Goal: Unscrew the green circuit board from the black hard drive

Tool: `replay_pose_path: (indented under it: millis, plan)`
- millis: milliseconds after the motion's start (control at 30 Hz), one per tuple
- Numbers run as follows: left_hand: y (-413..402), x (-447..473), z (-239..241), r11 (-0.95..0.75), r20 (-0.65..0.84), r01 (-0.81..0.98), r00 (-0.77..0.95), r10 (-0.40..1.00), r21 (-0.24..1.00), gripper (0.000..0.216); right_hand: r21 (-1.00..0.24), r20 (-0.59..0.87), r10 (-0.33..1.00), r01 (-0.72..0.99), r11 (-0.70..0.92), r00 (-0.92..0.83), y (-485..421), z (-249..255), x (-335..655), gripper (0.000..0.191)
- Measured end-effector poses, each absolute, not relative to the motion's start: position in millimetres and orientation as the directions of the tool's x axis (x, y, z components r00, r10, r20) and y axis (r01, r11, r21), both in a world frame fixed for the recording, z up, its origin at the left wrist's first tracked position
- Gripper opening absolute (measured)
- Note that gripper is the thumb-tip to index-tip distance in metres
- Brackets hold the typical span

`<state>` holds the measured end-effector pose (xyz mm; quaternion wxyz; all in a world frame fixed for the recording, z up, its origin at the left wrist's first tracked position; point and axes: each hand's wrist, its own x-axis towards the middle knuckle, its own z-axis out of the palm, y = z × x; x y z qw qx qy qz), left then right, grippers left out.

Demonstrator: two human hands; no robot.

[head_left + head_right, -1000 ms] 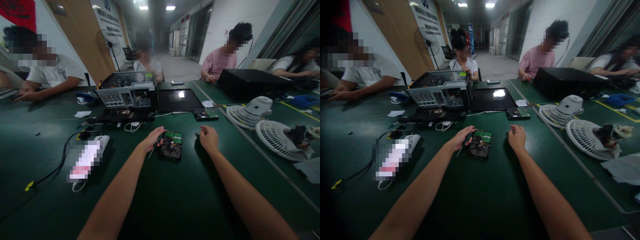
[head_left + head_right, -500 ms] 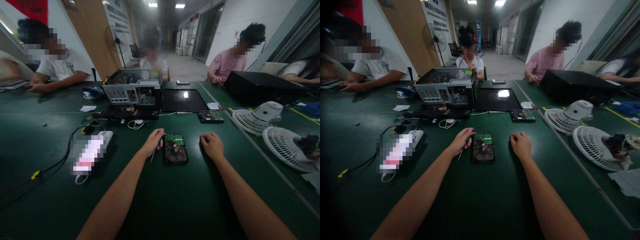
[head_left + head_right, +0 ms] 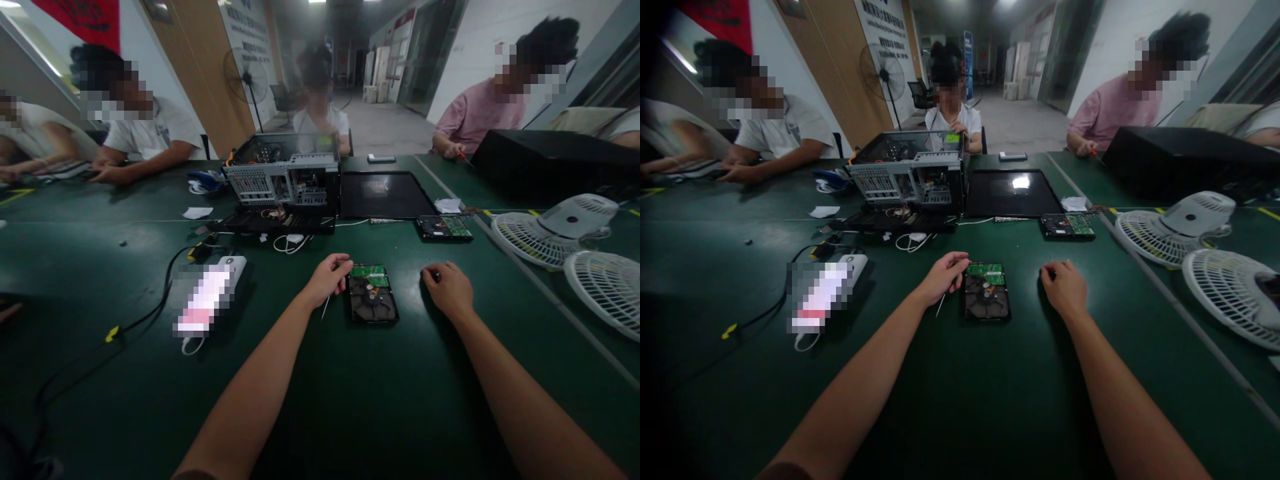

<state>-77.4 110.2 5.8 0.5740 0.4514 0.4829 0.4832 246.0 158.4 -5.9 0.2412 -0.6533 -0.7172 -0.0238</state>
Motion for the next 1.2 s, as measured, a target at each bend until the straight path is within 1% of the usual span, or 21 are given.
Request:
replay_pose_path:
  millis: [67,167,267,367,600,767,867,967,1033,1200]
  plan:
    - [110,-83,9,0.136,-0.117,-0.148,0.126,0.985,0.98,0.044,-0.248,0.391,0.918,0.954,0.17,-0.062,158,-7,245,0.03]
    - [111,-91,12,0.185,-0.138,-0.245,0.197,0.971,0.952,0.048,-0.223,0.383,0.92,0.958,0.181,-0.085,159,-9,244,0.031]
    - [113,-97,12,0.218,-0.141,-0.34,0.239,0.961,0.915,0.046,-0.254,0.372,0.926,0.953,0.166,-0.062,159,-10,244,0.032]
    - [114,-99,10,0.232,-0.139,-0.385,0.254,0.957,0.893,0.043,-0.317,0.391,0.92,0.933,0.172,-0.037,159,-10,247,0.032]
    - [115,-99,11,0.277,-0.191,-0.412,0.239,0.952,0.868,0.04,-0.406,0.455,0.891,0.888,0.215,-0.007,160,-10,251,0.029]
    - [114,-98,13,0.291,-0.203,-0.419,0.242,0.949,0.86,0.039,-0.478,0.416,0.909,0.855,0.198,0.022,154,-4,244,0.03]
    - [113,-98,12,0.286,-0.196,-0.426,0.242,0.95,0.859,0.038,-0.498,0.402,0.916,0.836,0.232,-0.015,149,-4,235,0.031]
    - [114,-99,10,0.278,-0.185,-0.431,0.246,0.952,0.859,0.038,-0.486,0.398,0.915,0.831,0.27,-0.064,146,-5,228,0.03]
    - [114,-99,9,0.276,-0.18,-0.428,0.252,0.951,0.861,0.038,-0.486,0.387,0.92,0.835,0.259,-0.06,146,-6,228,0.029]
    - [115,-99,9,0.278,-0.183,-0.422,0.251,0.95,0.863,0.036,-0.539,0.321,0.946,0.828,0.151,0.036,145,-5,230,0.026]
